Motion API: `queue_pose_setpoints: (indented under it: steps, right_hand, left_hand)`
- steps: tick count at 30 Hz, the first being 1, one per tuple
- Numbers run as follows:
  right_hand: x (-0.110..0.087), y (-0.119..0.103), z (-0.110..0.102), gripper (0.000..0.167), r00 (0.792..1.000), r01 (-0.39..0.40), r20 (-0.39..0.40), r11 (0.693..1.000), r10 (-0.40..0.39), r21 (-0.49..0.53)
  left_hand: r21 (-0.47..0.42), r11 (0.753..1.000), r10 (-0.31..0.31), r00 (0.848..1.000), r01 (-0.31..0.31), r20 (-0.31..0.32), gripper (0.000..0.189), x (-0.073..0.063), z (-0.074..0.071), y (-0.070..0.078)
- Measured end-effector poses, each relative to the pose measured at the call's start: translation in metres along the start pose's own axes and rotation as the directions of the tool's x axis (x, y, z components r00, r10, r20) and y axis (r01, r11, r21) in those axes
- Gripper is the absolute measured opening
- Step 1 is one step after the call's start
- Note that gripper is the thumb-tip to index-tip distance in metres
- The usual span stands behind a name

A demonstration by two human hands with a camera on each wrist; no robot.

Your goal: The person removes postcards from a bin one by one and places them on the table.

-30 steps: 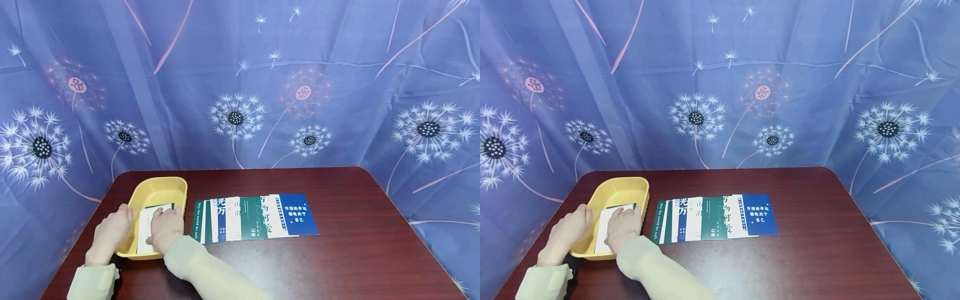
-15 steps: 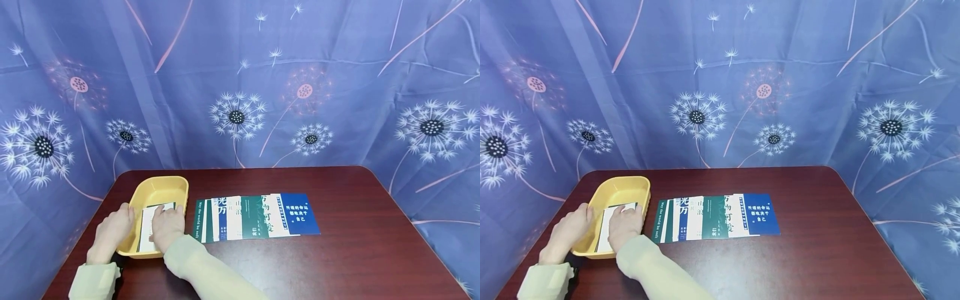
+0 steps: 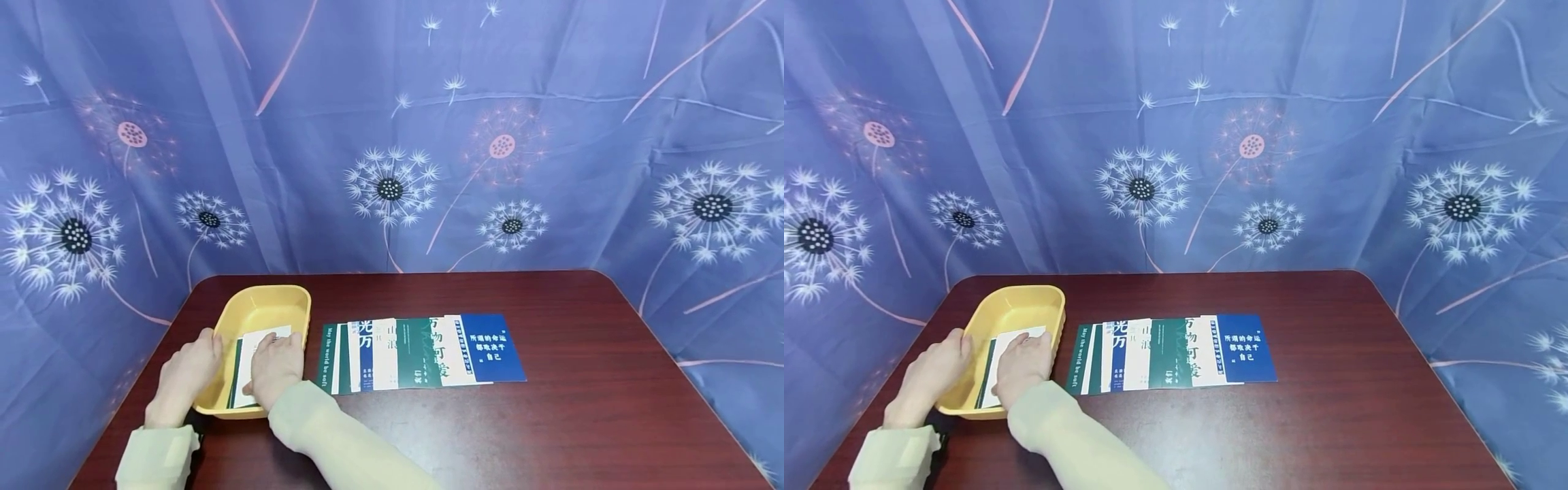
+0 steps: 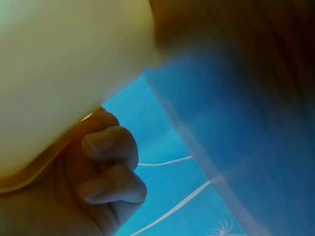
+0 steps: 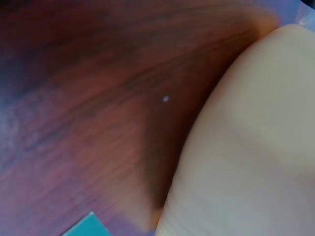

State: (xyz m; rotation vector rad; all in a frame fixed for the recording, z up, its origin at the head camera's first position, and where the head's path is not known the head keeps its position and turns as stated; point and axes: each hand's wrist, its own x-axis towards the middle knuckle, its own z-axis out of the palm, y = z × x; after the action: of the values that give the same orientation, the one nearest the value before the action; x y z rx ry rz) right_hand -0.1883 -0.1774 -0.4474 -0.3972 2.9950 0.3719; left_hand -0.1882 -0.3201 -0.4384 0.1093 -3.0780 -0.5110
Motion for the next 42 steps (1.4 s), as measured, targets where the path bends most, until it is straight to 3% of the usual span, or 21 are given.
queue_pose_setpoints:
  steps: [8,15,19,21,23,25,27,29,32,34,40,42]
  right_hand:
    - [0.001,0.004,0.000,0.113,0.998,-0.024,-0.060,0.998,0.027,0.053]
    - [-0.002,0.011,0.002,0.069,0.973,0.012,-0.227,0.977,0.037,0.211]
    - [-0.003,0.017,0.002,0.067,0.968,0.055,-0.251,0.967,0.009,0.250]
    - [-0.003,0.021,0.000,0.063,0.964,0.080,-0.265,0.949,0.004,0.306]
    - [-0.003,0.027,-0.003,0.048,0.957,0.110,-0.291,0.912,0.010,0.394]
    - [-0.002,0.033,-0.007,0.026,0.949,0.148,-0.314,0.842,0.027,0.519]
    - [-0.002,0.040,-0.011,0.012,0.949,0.187,-0.313,0.730,0.039,0.658]
    - [-0.004,0.047,-0.017,0.016,0.959,0.204,-0.280,0.577,0.046,0.791]
    - [-0.008,0.058,-0.027,0.021,0.978,0.164,-0.198,0.338,0.068,0.927]
    - [-0.012,0.067,-0.033,0.023,0.983,0.128,-0.152,0.213,0.101,0.969]
    - [-0.022,0.112,-0.039,0.015,0.982,0.109,-0.099,-0.055,0.158,0.993]
    - [-0.027,0.131,-0.036,0.012,0.982,0.121,-0.102,-0.116,0.162,0.986]
  left_hand:
    - [0.005,1.000,0.007,1.000,-0.007,0.000,0.038,0.001,0.001,0.000]
    - [0.007,1.000,0.000,1.000,0.000,0.002,0.039,0.000,0.003,-0.002]
    - [0.008,1.000,0.010,1.000,-0.010,-0.012,0.039,0.000,0.004,-0.001]
    - [0.014,1.000,0.021,0.999,-0.021,-0.028,0.038,0.000,0.005,-0.001]
    - [0.017,1.000,0.024,0.999,-0.023,-0.035,0.038,0.000,0.004,0.000]
    - [0.019,1.000,0.019,0.999,-0.018,-0.035,0.037,0.000,0.003,-0.001]
    - [0.021,1.000,0.014,0.999,-0.014,-0.036,0.037,0.000,0.002,-0.001]
    - [0.020,1.000,0.010,1.000,-0.010,-0.026,0.037,0.000,0.001,0.000]
    - [0.015,1.000,0.019,1.000,-0.018,-0.024,0.036,-0.002,0.001,0.001]
    - [0.005,1.000,0.018,1.000,-0.017,-0.021,0.037,-0.002,0.001,0.001]
    - [0.013,1.000,0.004,0.999,-0.003,-0.038,0.036,-0.002,0.001,0.003]
    - [0.015,1.000,0.004,0.999,-0.004,-0.043,0.035,-0.001,0.000,0.004]
